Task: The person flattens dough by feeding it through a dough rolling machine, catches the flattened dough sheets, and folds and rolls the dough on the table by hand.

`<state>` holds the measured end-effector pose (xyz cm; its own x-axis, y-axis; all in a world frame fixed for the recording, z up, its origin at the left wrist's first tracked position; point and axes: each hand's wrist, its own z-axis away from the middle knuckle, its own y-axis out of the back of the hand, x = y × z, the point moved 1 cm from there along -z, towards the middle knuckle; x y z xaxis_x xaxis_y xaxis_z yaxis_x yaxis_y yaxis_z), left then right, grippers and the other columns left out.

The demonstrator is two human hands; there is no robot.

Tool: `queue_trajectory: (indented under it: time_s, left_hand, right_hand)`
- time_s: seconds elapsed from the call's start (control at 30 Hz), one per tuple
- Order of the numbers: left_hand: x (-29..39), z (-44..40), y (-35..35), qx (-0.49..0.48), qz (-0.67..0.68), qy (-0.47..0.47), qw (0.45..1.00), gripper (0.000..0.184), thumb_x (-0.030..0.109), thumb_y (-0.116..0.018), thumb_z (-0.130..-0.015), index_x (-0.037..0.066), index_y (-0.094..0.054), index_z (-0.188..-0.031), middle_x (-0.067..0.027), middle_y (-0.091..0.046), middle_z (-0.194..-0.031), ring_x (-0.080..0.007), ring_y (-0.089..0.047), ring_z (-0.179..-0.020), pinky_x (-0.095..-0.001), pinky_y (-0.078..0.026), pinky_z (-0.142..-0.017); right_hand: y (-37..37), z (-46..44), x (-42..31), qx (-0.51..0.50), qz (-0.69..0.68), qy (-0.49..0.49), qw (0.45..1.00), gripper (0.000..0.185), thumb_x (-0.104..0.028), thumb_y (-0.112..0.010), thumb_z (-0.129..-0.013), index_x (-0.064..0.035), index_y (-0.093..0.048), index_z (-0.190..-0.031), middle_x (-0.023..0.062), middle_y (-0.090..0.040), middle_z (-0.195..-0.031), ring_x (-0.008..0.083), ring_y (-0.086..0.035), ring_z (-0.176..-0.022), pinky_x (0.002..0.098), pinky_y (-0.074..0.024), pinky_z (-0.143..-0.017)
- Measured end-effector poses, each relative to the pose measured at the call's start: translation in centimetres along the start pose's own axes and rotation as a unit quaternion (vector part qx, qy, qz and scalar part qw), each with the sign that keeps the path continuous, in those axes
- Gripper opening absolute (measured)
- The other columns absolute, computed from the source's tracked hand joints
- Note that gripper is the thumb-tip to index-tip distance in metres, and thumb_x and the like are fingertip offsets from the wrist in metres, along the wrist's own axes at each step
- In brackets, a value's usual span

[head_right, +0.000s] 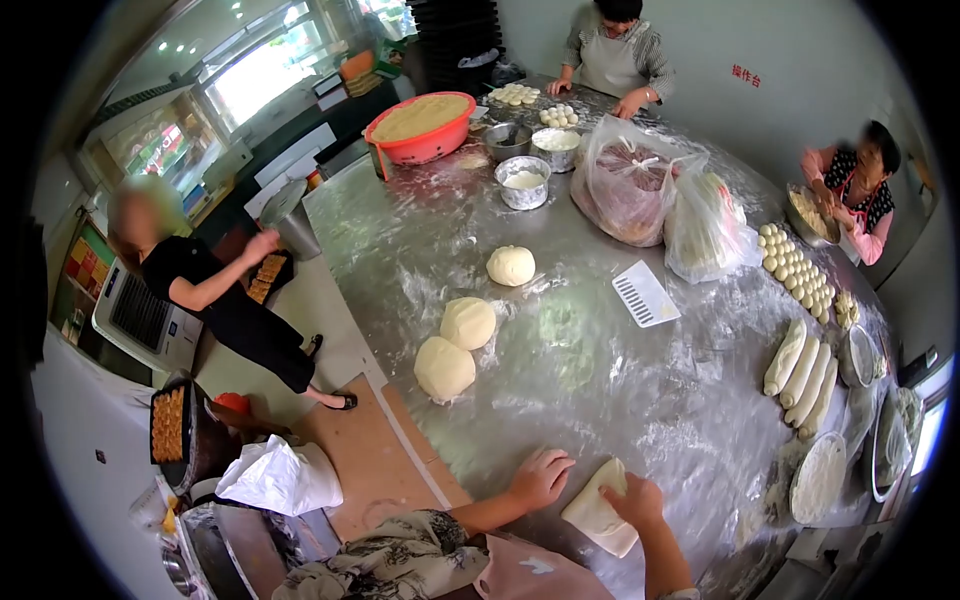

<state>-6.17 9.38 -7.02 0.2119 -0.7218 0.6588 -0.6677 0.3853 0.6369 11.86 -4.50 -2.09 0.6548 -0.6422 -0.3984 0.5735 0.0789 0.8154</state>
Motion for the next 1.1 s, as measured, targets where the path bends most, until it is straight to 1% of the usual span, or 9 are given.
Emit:
queue_trajectory:
  time_s: [0.1,0.33,0.47,0.6,0.7,0.83,0.93,1.03,1.1]
  left_hand:
    - [0.0,-0.1,0.0,-0.002,0.0,0.005,1.0,0.021,0.01,-0.062,-0.08,0.007,-0.063,-0.1,-0.0118,-0.059,-0.105,-0.0334,-0.058,-0.095,-0.0419,-0.049,-0.081]
    - [0.0,-0.1,-0.2,-0.019,-0.02,0.018,0.999,0.021,0.012,-0.062,-0.08,0.008,-0.063,-0.101,-0.0103,-0.059,-0.106,-0.0314,-0.059,-0.092,-0.0411,-0.049,-0.079]
    - [0.4,-0.6,0.2,0.0,-0.022,0.01,1.0,0.019,0.009,-0.064,-0.079,0.008,-0.065,-0.098,-0.0099,-0.061,-0.101,-0.0302,-0.06,-0.088,-0.0384,-0.05,-0.076]
    - [0.9,-0.9,0.6,-0.003,-0.024,0.012,1.0,0.019,0.009,-0.063,-0.079,0.008,-0.065,-0.098,-0.0098,-0.06,-0.101,-0.0299,-0.06,-0.088,-0.0381,-0.05,-0.077]
    - [0.9,-0.9,0.5,-0.005,-0.028,0.009,1.0,0.018,0.009,-0.062,-0.08,0.007,-0.064,-0.098,-0.0097,-0.06,-0.1,-0.0299,-0.06,-0.088,-0.0381,-0.05,-0.077]
    - [0.7,-0.9,0.2,0.011,-0.019,0.008,1.0,0.016,0.009,-0.062,-0.08,0.007,-0.063,-0.096,-0.0098,-0.059,-0.098,-0.0301,-0.059,-0.089,-0.038,-0.05,-0.077]
    - [0.7,-1.0,0.0,0.01,-0.02,0.009,1.0,0.015,0.009,-0.061,-0.08,0.008,-0.059,-0.095,-0.0101,-0.057,-0.098,-0.0314,-0.057,-0.09,-0.0405,-0.049,-0.076]
    - [0.9,-1.2,0.2,0.0,-0.02,0.006,1.0,0.014,0.009,-0.06,-0.081,0.008,-0.059,-0.095,-0.0105,-0.057,-0.097,-0.0318,-0.057,-0.089,-0.0415,-0.048,-0.076]
    - [0.5,-0.9,-0.1,0.013,-0.033,0.0,0.999,0.012,0.011,-0.06,-0.082,0.009,-0.059,-0.094,-0.0106,-0.057,-0.097,-0.032,-0.056,-0.088,-0.0421,-0.047,-0.074]
  right_hand:
    - [-0.1,0.7,-1.3,0.14,0.021,0.133,0.981,0.036,-0.043,-0.069,-0.077,-0.0099,-0.063,-0.089,0.0113,-0.065,-0.081,0.0351,-0.064,-0.071,0.0445,-0.0508,-0.061]
    - [-2.0,-1.7,1.9,0.135,0.006,0.183,0.974,0.027,-0.035,-0.067,-0.081,-0.0115,-0.058,-0.089,0.0131,-0.065,-0.079,0.037,-0.064,-0.073,0.0468,-0.0493,-0.058]
    - [0.3,-6.1,5.2,0.099,0.0,0.111,0.989,0.034,-0.036,-0.067,-0.08,-0.0085,-0.059,-0.099,0.018,-0.065,-0.082,0.0405,-0.062,-0.075,0.0491,-0.0495,-0.062]
    - [6.0,-11.9,10.0,0.21,-0.033,-0.083,0.974,0.06,-0.042,-0.06,-0.085,0.0053,-0.053,-0.123,0.0313,-0.062,-0.103,0.0452,-0.06,-0.1,0.0491,-0.048,-0.083]
    - [7.8,-13.7,16.7,0.319,-0.093,-0.217,0.918,0.073,-0.053,-0.054,-0.088,0.0079,-0.049,-0.128,0.0325,-0.056,-0.119,0.0454,-0.052,-0.116,0.0458,-0.0404,-0.099]
    - [8.2,-10.1,17.8,0.351,-0.123,-0.229,0.9,0.076,-0.051,-0.054,-0.089,0.0158,-0.047,-0.124,0.0346,-0.054,-0.12,0.0454,-0.05,-0.117,0.0445,-0.0397,-0.1]
    - [3.6,-7.5,19.5,0.441,-0.047,-0.261,0.858,0.053,-0.04,-0.058,-0.088,0.0072,-0.057,-0.112,0.0314,-0.061,-0.106,0.0458,-0.058,-0.101,0.0468,-0.0457,-0.087]
    - [0.4,-4.3,19.5,0.487,-0.118,-0.251,0.828,0.047,-0.037,-0.06,-0.088,0.0055,-0.057,-0.107,0.028,-0.063,-0.099,0.0458,-0.059,-0.096,0.0495,-0.0457,-0.082]
    - [3.0,-1.0,17.0,0.434,-0.128,-0.242,0.859,0.046,-0.036,-0.059,-0.087,0.0057,-0.058,-0.107,0.0296,-0.062,-0.102,0.0456,-0.059,-0.097,0.0491,-0.045,-0.084]
